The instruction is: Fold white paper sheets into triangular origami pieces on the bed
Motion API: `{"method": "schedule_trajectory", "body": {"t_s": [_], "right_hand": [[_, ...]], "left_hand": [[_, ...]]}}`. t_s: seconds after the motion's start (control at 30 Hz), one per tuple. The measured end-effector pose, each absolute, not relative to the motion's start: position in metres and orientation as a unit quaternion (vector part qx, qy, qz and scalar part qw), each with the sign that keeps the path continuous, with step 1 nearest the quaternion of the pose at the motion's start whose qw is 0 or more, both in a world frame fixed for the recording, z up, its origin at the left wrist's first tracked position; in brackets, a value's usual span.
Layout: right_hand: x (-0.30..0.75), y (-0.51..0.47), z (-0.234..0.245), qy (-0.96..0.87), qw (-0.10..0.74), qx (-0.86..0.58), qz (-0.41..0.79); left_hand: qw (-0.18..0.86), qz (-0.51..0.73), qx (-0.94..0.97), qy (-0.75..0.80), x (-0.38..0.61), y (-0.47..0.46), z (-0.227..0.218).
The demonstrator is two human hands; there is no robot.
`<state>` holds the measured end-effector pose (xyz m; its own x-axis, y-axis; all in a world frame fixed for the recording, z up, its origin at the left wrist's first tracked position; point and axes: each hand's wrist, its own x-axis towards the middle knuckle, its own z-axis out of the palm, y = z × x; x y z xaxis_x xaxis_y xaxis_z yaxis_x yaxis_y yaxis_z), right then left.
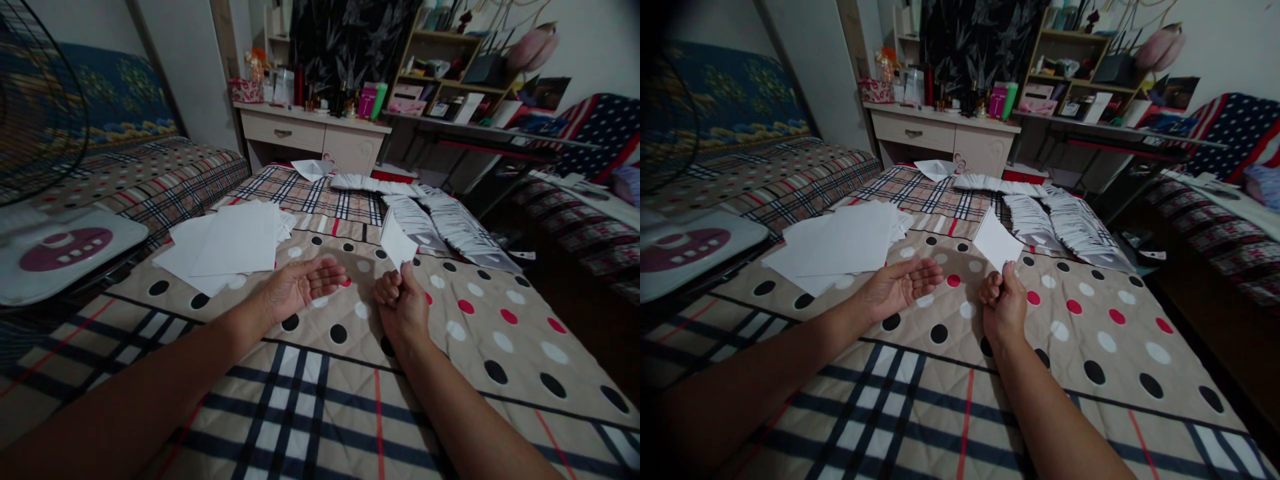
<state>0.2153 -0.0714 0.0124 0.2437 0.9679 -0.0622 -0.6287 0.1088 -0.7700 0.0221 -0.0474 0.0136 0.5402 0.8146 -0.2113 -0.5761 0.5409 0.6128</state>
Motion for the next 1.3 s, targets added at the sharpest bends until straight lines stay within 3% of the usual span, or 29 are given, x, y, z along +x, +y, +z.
{"method": "schedule_trajectory", "body": {"t_s": [0.3,0.47,0.73,0.87,0.97,1.13,1.3], "right_hand": [[0.205,-0.072,0.005,-0.316,0.684,-0.46,0.47],[0.206,-0.074,-0.001,-0.386,0.643,-0.555,0.36],[0.209,-0.074,0.003,-0.411,0.595,-0.459,0.516],[0.21,-0.075,0.005,-0.465,0.503,-0.438,0.583],[0.212,-0.071,0.003,-0.506,0.494,-0.514,0.486],[0.219,-0.068,0.001,-0.517,0.596,-0.584,0.191],[0.221,-0.073,0.003,-0.609,0.542,-0.555,0.165]], "left_hand": [[0.848,0.415,0.209,0.255,0.02,-0.048,0.018],[0.878,0.4,0.222,0.138,0.018,-0.051,0.023],[0.895,0.389,0.207,0.071,0.014,-0.05,0.024],[0.895,0.387,0.192,0.109,0.015,-0.049,0.019],[0.898,0.373,0.189,0.14,0.018,-0.047,0.015],[0.901,0.354,0.189,0.163,0.021,-0.044,0.012],[0.899,0.351,0.21,0.153,0.022,-0.045,0.013]]}}
